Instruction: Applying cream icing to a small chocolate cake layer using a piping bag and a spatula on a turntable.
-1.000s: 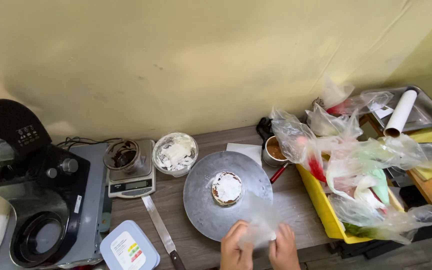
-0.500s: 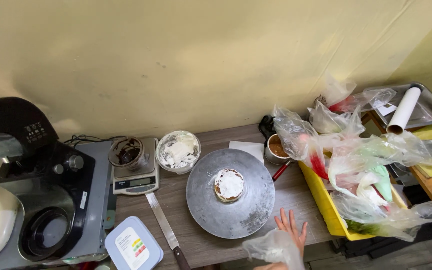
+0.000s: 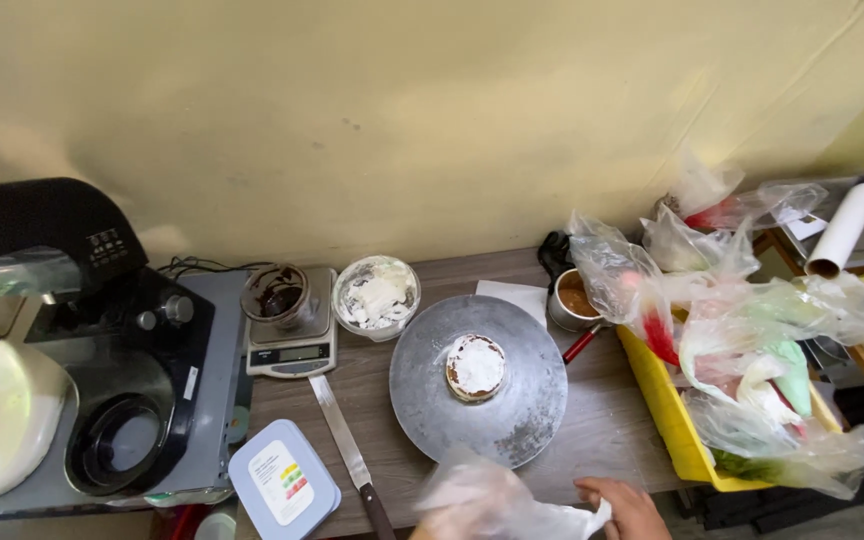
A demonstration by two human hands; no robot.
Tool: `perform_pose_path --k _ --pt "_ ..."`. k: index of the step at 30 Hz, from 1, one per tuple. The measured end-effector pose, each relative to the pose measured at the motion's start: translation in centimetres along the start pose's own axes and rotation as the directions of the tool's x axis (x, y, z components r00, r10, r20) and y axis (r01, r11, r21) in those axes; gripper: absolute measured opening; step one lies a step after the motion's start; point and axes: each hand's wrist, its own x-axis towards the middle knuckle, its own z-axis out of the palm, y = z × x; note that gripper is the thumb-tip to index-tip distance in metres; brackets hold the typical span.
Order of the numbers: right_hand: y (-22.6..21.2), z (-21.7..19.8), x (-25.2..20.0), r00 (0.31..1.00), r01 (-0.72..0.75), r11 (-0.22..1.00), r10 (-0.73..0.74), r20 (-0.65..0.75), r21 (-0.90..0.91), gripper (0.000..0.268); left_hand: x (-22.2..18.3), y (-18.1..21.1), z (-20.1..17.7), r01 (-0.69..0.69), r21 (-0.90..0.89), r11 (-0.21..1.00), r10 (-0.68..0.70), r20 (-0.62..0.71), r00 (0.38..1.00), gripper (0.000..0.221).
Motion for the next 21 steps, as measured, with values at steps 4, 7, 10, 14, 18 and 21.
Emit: perform_pose_path --k 4,7,10,14,18,21 --pt "2.8 2.7 -0.3 0.966 0.147 0.967 -0.185 -0.180 -0.208 0.108 4.7 8.4 5.7 0.098 -0.086 0.992 -0.098 0.002 0.995 0.025" --pt "1.9 6.2 -1.3 0.849 0.312 0.916 -0.150 -0.507 0.251 0.071 3.6 10.4 9.3 0.156 -0.047 0.987 -0.163 -0.278 0.947 0.027" --pt "3.4 9.3 -1.9 0.918 0.021 0.978 0.064 -0.392 0.208 0.060 3.6 10.2 9.8 -0.234 0.454 0.860 0.283 -0.043 0.958 0.034" --pt "6.6 8.4 -0.7 0.884 -0.266 0.343 0.459 0.086 0.901 0.048 5.4 6.3 5.3 0.153 0.107 0.983 -0.128 -0.209 0.969 0.030" --pt "-6.8 -0.4 -0.9 0.558 -0.376 -0.506 0.545 0.625 0.776 0.044 5.6 5.9 2.0 0.195 -0.854 0.482 -0.403 -0.019 0.915 0.035" --pt "-14.5 -5.6 -0.3 0.684 -0.355 -0.563 0.388 0.618 0.746 0.046 5.4 8.1 3.5 0.180 -0.948 0.261 -0.354 0.079 0.932 0.039"
